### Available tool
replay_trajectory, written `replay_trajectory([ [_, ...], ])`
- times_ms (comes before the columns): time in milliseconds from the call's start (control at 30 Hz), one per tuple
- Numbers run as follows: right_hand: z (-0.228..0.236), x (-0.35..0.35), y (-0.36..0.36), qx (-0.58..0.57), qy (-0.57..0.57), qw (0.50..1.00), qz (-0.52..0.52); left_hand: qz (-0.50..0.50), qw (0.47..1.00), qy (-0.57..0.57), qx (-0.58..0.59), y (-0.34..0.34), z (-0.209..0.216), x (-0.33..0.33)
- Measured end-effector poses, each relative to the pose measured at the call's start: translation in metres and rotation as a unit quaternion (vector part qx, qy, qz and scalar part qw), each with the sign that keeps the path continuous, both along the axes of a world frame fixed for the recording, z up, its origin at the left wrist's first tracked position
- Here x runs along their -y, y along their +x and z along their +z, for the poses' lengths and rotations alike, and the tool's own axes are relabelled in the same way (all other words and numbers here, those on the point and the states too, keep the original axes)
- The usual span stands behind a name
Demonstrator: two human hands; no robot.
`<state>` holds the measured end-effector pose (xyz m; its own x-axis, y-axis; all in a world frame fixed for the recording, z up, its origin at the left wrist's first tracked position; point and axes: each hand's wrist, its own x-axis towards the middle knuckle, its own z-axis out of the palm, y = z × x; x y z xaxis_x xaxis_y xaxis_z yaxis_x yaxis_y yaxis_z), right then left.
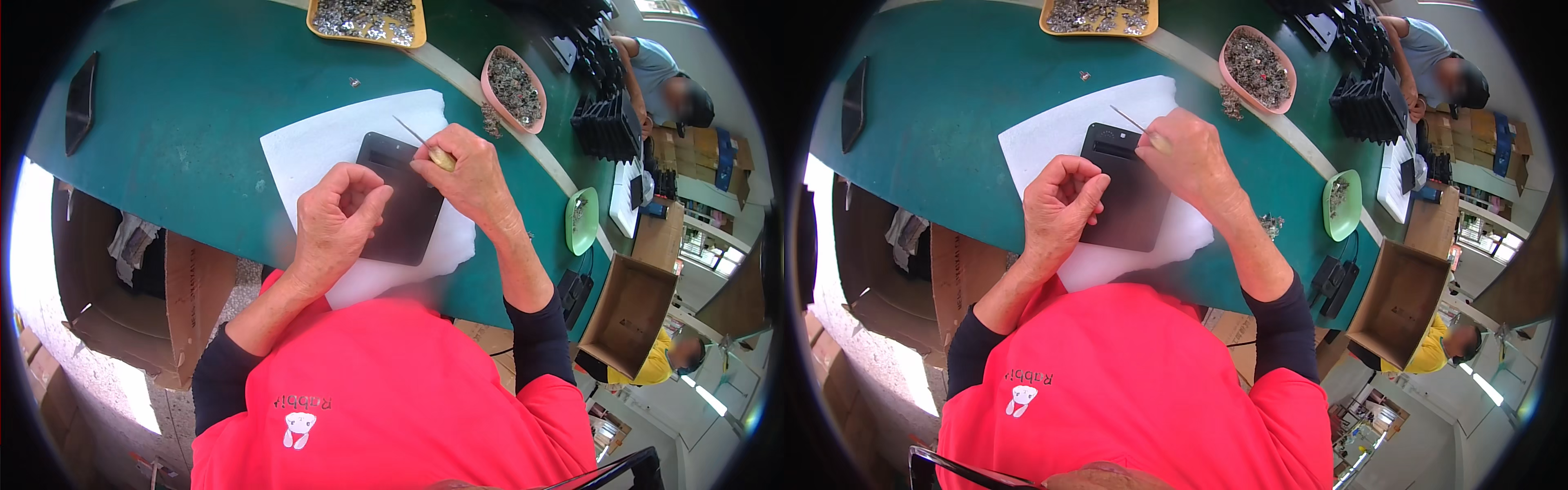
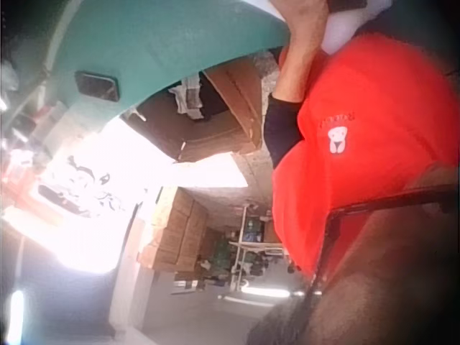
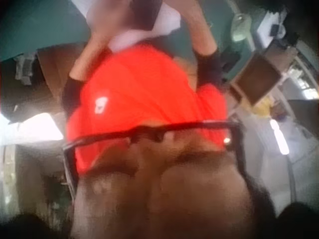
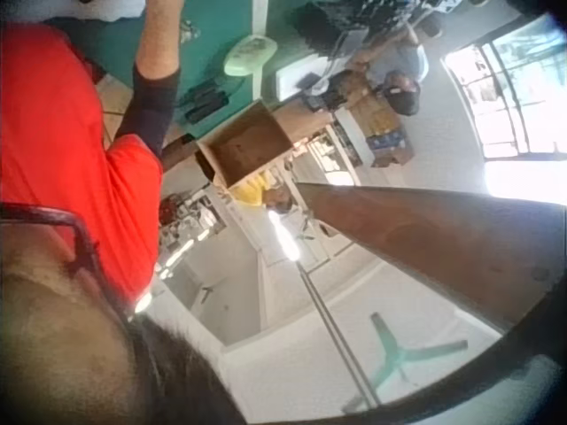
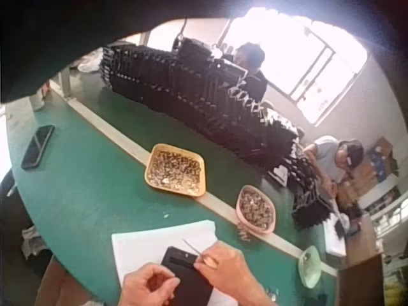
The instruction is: The person uses a screwdriver to fasten screws into a black rectangular electronic component on a green workbench. They repeatedly pick up screws from a yellow tray and secure them into the device. After finishing the assembly, the person places the component into a cardboard box filled with similar units.
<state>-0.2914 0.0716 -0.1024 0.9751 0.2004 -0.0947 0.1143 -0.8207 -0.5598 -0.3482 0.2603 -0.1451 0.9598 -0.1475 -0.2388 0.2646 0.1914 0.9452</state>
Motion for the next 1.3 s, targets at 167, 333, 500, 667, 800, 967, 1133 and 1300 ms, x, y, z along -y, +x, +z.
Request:
replay_trajectory([
  [167, 0.000, -0.001, 0.000, -0.029, 0.037, 0.998, -0.035, 0.015, 0.996, -0.085, -0.001, 0.002, -0.001, -0.002],
  [333, -0.006, 0.002, -0.004, 0.021, 0.019, 0.999, -0.015, 0.020, 0.996, -0.086, -0.022, 0.008, 0.006, -0.005],
  [500, -0.010, 0.009, -0.005, 0.042, 0.061, 0.997, 0.016, 0.022, 0.998, -0.049, -0.018, 0.008, 0.013, -0.004],
  [667, -0.011, 0.018, -0.008, 0.074, 0.087, 0.993, -0.008, 0.023, 0.998, 0.012, 0.048, 0.011, 0.015, -0.010],
  [800, -0.017, 0.026, -0.010, 0.097, 0.058, 0.993, -0.038, 0.011, 0.980, 0.152, 0.130, 0.015, 0.016, -0.019],
  [967, -0.019, 0.029, -0.013, 0.067, 0.050, 0.996, 0.004, 0.020, 0.987, 0.136, 0.084, 0.017, 0.025, -0.017],
  [1133, -0.020, 0.015, -0.037, 0.088, 0.047, 0.995, -0.012, 0.047, 0.981, 0.171, 0.072, 0.018, 0.024, -0.012],
  [1300, -0.028, 0.009, -0.048, 0.075, 0.097, 0.992, -0.037, 0.030, 0.938, 0.321, 0.130, 0.019, 0.021, -0.014],
])
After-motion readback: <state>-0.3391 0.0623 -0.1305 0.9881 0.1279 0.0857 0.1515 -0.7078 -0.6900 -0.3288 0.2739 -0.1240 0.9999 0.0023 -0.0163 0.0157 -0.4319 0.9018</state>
